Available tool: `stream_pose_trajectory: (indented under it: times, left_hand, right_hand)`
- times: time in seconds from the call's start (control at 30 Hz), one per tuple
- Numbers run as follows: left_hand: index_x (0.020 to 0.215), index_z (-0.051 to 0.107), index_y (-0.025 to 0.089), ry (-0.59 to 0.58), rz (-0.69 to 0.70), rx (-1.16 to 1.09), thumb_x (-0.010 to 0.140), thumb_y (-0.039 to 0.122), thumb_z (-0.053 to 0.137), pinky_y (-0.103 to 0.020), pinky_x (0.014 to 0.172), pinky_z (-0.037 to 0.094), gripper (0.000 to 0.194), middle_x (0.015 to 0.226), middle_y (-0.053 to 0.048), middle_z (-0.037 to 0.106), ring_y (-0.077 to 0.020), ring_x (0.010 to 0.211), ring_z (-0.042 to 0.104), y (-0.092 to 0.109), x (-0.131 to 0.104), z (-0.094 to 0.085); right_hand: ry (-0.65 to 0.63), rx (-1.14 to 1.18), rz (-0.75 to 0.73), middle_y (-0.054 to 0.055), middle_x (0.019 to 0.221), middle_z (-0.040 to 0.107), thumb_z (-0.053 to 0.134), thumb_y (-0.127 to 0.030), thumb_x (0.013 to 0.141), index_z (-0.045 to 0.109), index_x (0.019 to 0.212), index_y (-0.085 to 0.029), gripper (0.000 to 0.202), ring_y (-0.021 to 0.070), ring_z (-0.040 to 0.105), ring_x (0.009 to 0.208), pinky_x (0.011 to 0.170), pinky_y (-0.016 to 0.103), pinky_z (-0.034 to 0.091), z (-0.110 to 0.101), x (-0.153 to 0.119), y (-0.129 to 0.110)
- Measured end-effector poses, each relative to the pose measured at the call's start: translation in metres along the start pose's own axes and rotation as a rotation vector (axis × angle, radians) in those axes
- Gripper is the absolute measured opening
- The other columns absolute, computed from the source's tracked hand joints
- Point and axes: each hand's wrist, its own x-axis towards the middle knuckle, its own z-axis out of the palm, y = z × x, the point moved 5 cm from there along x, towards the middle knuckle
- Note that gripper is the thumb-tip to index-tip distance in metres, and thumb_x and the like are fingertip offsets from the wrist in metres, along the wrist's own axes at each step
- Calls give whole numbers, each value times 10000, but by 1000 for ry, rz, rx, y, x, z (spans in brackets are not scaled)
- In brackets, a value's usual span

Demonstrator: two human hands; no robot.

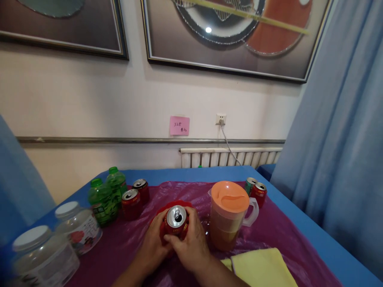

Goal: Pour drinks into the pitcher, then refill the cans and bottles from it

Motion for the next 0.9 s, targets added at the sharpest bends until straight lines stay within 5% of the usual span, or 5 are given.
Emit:
stream_pose_trajectory:
  times: [0.3,0.43,0.6,0.73,0.9]
  left_hand:
    - [1425,472,232,-26,-12,24,825,480,686,-493,1087,479,683,1434,-132,590,-329,1297,575,-4,-1,-3]
    - [1341,539,221,9,-9,88,762,477,724,-486,1061,498,660,1359,-122,643,-326,1242,613,-3,5,-4]
    - [1259,582,199,115,-131,170,722,477,726,-487,989,538,621,1249,-120,703,-328,1125,674,-7,12,-13]
    - [1260,594,192,115,-160,196,704,452,727,-486,988,533,628,1230,-121,715,-329,1124,673,-8,11,-12]
    - [1258,609,202,115,-171,229,678,411,749,-479,978,532,633,1210,-113,725,-328,1103,679,-11,11,-10]
  right_hand:
    - [-97,-89,9,119,1389,598,706,-173,747,399,1447,-213,766,303,571,1274,1086,486,454,-10,3,-6]
    - [-78,-222,-163,137,1492,493,692,-188,811,324,1512,-228,793,312,484,1363,1126,484,418,-24,-19,-16]
    - [255,-339,-368,122,1335,542,627,-232,902,457,1394,-246,521,279,534,1249,997,409,483,-94,-57,-5]
    - [652,-437,-196,138,1249,541,658,-377,892,545,1267,-196,432,319,489,1217,1003,484,415,-170,-52,26]
    - [504,-94,162,68,1032,666,626,-619,859,638,1091,-196,483,258,601,962,829,359,482,-205,-7,76]
